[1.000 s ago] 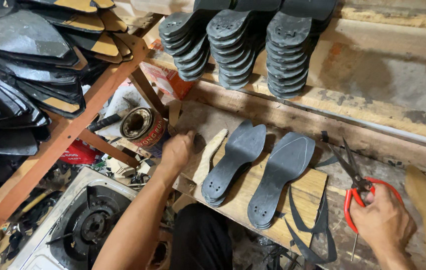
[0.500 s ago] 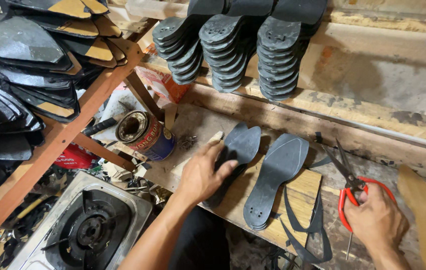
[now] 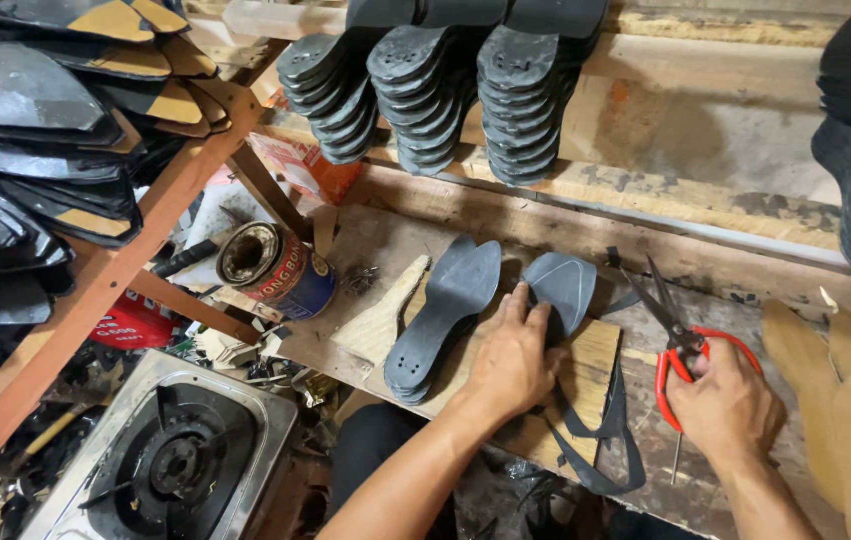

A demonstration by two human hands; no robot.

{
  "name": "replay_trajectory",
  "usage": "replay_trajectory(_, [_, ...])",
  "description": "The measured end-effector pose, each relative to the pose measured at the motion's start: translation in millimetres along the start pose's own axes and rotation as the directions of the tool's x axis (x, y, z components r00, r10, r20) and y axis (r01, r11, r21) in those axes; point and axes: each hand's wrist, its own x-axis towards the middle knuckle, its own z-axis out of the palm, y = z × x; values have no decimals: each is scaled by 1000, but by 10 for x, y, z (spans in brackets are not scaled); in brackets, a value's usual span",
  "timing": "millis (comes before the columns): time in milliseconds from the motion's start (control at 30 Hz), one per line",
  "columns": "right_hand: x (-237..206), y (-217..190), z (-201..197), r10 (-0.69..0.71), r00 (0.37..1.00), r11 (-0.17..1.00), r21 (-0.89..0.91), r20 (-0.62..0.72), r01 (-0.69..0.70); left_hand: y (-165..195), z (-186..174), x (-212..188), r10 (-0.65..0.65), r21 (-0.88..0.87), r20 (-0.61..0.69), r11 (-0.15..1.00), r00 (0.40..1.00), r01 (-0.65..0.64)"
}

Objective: The person uses red-handled scissors to trim the edges of black rubber shoe insoles on a wooden workbench. They repeatedly pick up insoles, cut along the marked outlines, and place the trimmed pieces back on the bench. The person also briefly places a finished insole into a green bag.

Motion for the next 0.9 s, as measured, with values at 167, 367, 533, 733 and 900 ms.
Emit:
replay_trajectory(167, [-35,28,1,-24,999,999,-40,-20,24,-19,-19,-59,-72,-139,-3,988,997,71])
replay_trajectory(367, [-151,81,-38,-104,983,989,87,-150,118,101,-411,-375,-19,-395,-256,915,967,-86])
replay_trajectory(533, [-196,5,-134,10,998,987,161,-69,1,60,-620,-557,-235,-844,-62,531,970,75])
replay_trajectory(733, [-84,46,-345,177,958,776,567,227,-278,-74,-578,-852,-362,-916,257,203,896,345])
replay_trajectory(900, [-131,-121,-473,180,822,551,637,540,-539,-157,-522,-966,-337,-961,219,90,916,263])
